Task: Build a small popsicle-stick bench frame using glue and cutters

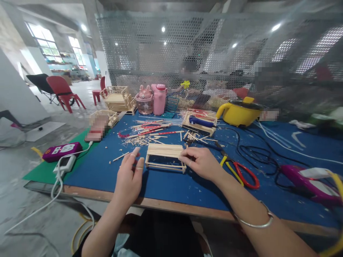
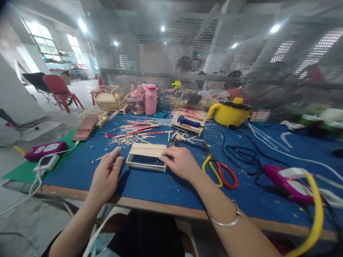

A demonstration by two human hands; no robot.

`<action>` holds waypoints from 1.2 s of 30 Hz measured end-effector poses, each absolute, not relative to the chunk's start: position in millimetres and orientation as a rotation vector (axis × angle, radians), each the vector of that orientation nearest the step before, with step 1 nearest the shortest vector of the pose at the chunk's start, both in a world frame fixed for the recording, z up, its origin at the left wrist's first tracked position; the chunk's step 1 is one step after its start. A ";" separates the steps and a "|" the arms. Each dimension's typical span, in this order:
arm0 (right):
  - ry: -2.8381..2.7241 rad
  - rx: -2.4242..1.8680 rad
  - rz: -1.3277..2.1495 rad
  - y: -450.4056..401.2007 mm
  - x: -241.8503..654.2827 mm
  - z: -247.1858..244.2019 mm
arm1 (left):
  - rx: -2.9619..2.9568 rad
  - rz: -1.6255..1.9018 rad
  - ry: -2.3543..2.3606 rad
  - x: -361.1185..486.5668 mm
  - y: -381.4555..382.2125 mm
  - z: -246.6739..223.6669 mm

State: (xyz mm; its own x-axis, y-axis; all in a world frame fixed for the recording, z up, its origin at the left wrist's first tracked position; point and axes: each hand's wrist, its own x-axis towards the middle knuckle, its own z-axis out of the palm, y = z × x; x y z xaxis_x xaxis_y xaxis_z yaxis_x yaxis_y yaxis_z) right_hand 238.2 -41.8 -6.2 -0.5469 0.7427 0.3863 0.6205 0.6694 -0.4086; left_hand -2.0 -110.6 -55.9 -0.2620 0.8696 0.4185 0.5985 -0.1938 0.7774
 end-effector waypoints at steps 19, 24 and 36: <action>-2.001 -1.304 0.678 -38.4 234.1 -14.2 | 2.033 1.160 1.939 5.1 -108.1 -56.2; -1.909 -1.231 1.063 -34.9 238.5 -14.0 | 2.057 1.128 1.965 5.7 -109.2 -56.4; -1.966 -1.198 0.968 -32.7 238.5 -14.2 | 1.876 1.240 1.721 -0.1 -105.8 -52.6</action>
